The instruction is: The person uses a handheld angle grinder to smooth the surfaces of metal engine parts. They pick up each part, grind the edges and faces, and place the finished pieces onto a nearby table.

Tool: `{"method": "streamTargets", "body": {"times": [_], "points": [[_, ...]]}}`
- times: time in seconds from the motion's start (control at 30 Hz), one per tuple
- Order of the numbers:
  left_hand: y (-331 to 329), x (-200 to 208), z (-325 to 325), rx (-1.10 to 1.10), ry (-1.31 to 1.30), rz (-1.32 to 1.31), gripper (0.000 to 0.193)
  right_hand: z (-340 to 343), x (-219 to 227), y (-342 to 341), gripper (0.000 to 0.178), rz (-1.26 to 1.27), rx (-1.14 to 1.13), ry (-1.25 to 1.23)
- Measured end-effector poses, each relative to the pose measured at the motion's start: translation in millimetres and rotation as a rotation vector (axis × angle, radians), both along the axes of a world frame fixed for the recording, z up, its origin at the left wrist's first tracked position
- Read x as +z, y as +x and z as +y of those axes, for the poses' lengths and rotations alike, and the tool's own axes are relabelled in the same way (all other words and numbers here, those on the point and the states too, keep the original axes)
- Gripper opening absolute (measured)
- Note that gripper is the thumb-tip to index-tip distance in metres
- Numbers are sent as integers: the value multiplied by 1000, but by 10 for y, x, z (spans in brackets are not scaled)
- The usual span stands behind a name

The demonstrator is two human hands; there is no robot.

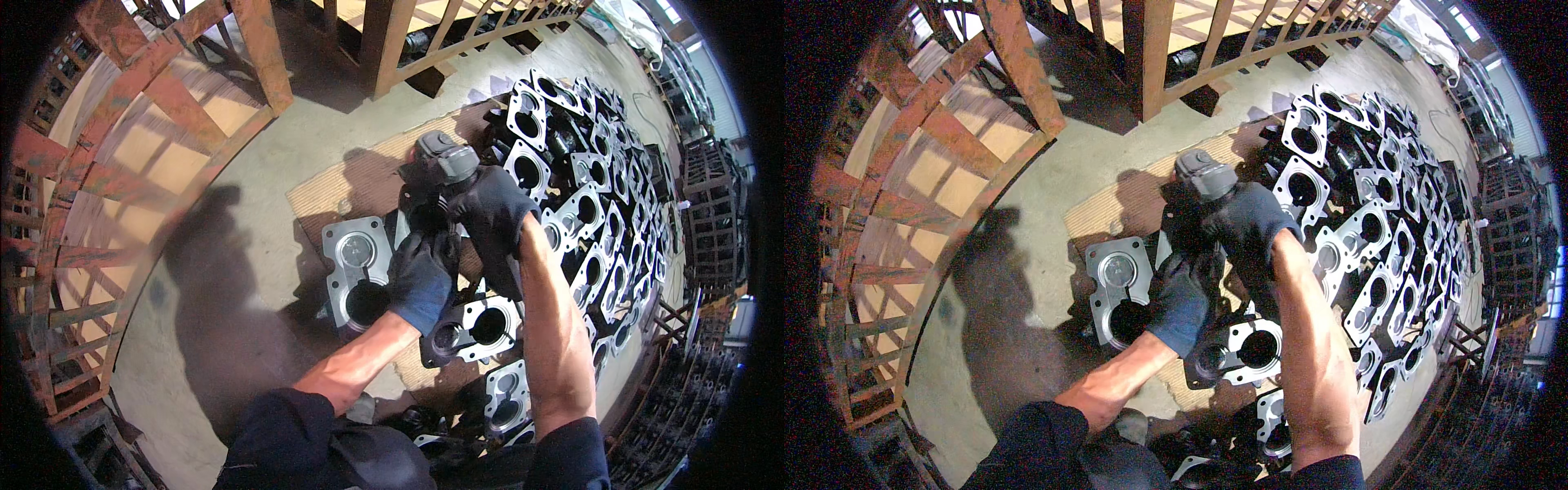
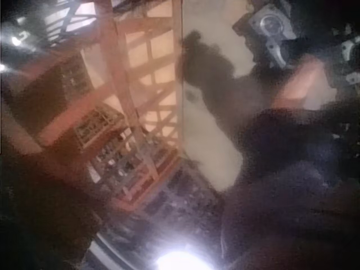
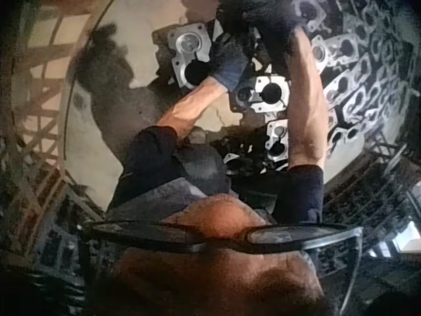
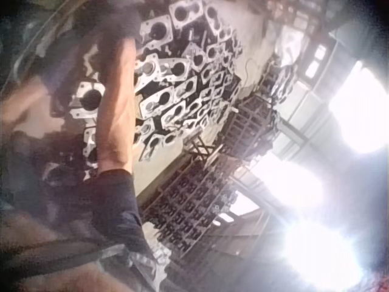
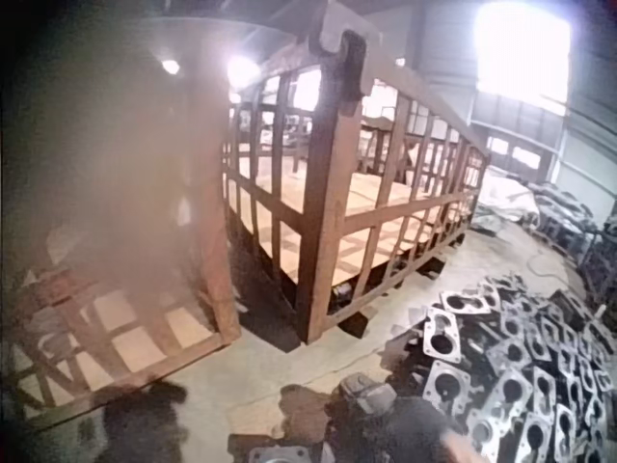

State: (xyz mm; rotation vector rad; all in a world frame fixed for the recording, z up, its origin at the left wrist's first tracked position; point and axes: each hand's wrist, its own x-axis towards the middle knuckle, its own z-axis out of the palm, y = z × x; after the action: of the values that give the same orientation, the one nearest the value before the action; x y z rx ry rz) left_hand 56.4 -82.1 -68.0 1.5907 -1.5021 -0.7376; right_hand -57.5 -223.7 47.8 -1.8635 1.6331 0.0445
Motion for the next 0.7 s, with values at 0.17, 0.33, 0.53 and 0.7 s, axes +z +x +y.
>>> {"method": "streamTargets", "body": {"times": [0.17,0.33,0.53,0.7], "points": [[-91,141,-29,-21,95,184,35,-6,64,19,43,48,51,-124],[0,-88,41,84,49,267,33,126,81,213,36,-20,25,-36],[83,361,608,-336,-3,167,37,365,114,346,35,8,-1,-51],[-140,525,726,-322,350,946,51,602,114,214,38,-43,-49,14]]}}
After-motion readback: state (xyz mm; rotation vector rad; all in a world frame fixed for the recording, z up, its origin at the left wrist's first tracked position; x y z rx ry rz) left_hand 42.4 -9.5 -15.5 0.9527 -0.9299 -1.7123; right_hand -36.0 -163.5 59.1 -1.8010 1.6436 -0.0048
